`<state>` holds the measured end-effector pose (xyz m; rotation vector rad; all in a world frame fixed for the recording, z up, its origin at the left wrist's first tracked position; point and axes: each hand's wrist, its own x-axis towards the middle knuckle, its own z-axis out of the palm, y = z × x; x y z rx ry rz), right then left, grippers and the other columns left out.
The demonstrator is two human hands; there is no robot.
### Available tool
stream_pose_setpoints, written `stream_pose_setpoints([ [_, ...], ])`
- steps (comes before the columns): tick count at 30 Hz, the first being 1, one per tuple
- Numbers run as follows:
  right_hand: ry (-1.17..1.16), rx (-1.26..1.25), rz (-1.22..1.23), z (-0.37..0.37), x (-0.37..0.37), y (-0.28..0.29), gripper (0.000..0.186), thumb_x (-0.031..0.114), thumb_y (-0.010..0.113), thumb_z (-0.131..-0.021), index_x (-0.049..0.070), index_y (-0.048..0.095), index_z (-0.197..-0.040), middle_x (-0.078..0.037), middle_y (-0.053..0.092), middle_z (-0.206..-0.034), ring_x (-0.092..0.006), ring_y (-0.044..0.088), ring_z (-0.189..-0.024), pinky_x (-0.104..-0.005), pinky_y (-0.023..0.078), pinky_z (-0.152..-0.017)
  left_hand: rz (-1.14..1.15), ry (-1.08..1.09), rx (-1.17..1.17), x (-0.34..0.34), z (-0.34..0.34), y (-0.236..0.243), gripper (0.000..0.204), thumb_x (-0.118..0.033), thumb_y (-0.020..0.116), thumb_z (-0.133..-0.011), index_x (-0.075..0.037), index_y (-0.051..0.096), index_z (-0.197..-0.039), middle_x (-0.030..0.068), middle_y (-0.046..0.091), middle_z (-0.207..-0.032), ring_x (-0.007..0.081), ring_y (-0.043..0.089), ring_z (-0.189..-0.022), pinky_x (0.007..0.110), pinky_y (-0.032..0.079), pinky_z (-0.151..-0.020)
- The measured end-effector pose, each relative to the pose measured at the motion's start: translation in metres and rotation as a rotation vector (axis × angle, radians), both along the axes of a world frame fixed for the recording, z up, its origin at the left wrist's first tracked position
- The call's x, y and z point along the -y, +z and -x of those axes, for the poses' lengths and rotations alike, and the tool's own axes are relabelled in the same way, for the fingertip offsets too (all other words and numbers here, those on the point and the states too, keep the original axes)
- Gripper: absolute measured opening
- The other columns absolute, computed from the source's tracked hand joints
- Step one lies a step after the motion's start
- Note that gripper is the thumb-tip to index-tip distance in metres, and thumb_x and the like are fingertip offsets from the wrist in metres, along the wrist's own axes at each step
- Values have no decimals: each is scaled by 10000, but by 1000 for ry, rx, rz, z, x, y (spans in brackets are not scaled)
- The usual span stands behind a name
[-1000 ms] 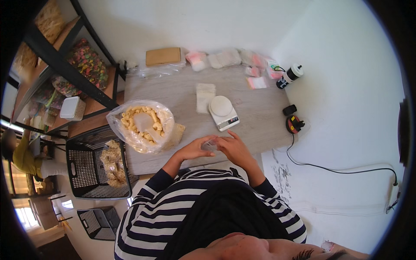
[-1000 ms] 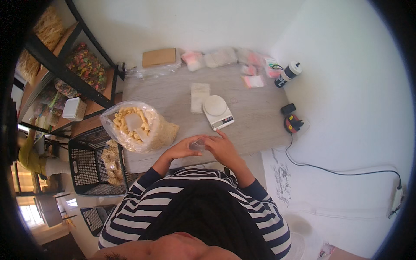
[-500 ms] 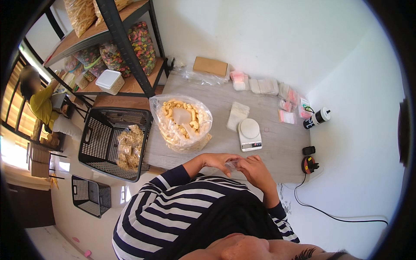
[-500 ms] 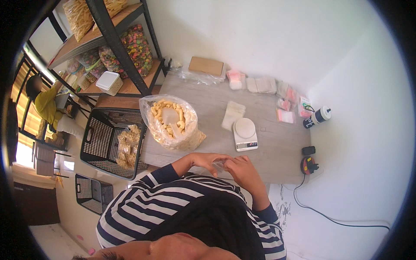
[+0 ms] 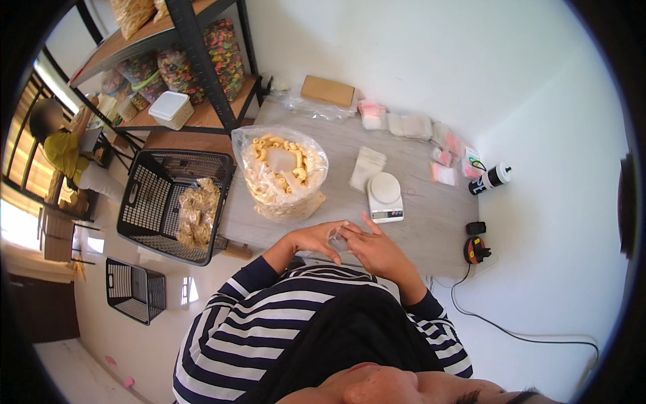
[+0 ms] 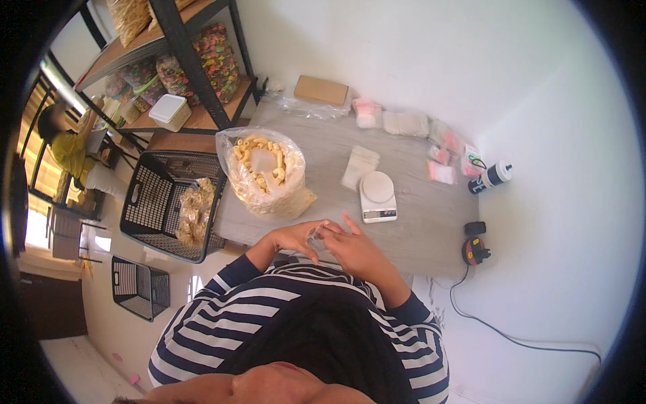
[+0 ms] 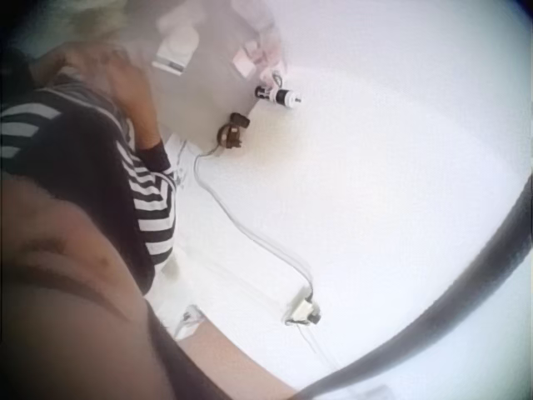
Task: The person scoops ring-shaped snacks from a large bag into small clear plastic bags using a scoop, weighs each bag on a digital scale, and sets the filled bags aside. The process repeats for multiple bags.
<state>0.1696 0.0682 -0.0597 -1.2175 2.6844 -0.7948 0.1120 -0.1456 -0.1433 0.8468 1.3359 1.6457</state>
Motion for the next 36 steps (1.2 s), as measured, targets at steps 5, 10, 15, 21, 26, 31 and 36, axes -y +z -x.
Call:
stream_pose_setpoints([
  [5, 67, 211, 57, 8, 2, -4, 228, 98, 674, -882, 77, 641, -1106, -80, 676, -1228, -225, 590, -1237, -515, 201, -1217, 7, 166, -93, 15, -25, -14, 726, -127, 922, -682, -34, 530, -1286, 60, 574, -1142, 173, 535, -1091, 328, 423, -985],
  [10, -175, -49, 306, 27, 29, 20, 129, 142, 669, -898, 95, 670, -1018, -48, 671, -1103, -270, 585, -1058, -466, 374, -1002, 116, 398, -195, 51, -49, -12, 714, -150, 934, -654, -37, 549, -1245, 61, 583, -1082, 169, 554, -1029, 323, 444, -949],
  [15, -207, -282, 344, 62, 71, 27, 217, 184, 712, -863, 109, 694, -1066, -24, 636, -1053, -260, 540, -1002, -428, 383, -876, 119, 759, -308, 101, -68, 9, 723, -182, 946, -639, -51, 555, -1233, 79, 585, -1148, 194, 563, -1074, 338, 455, -963],
  [21, -250, -389, 204, 74, 111, 32, 312, 274, 738, -841, 104, 718, -1102, -41, 592, -1081, -253, 505, -1049, -401, 373, -892, 256, 1062, -790, 127, -50, 88, 713, -233, 946, -601, -84, 569, -1188, 156, 447, -1458, 327, 481, -1280, 430, 424, -1026],
  [26, -371, -368, 81, 71, 121, 40, 274, 285, 759, -820, 59, 737, -972, -67, 572, -1037, -261, 497, -1019, -403, 374, -869, 490, 886, -1092, 129, -20, 105, 697, -347, 917, -621, -82, 581, -1170, 150, 538, -1343, 370, 489, -1266, 471, 371, -1068],
  [31, -486, -462, 22, 85, 121, 37, 218, 241, 765, -812, 50, 727, -911, -54, 589, -991, -263, 517, -966, -405, 381, -835, 477, 875, -1015, 143, -8, 92, 674, -314, 919, -619, -62, 584, -1147, 143, 581, -1152, 356, 530, -1153, 447, 405, -1009],
  [36, -546, -483, 212, 101, 131, 44, 135, 160, 727, -855, 50, 712, -932, -56, 660, -926, -271, 574, -887, -388, 428, -786, 345, 979, -829, 168, -5, 83, 720, -250, 943, -599, -44, 557, -1171, 166, 548, -1178, 357, 527, -1145, 437, 435, -979],
])
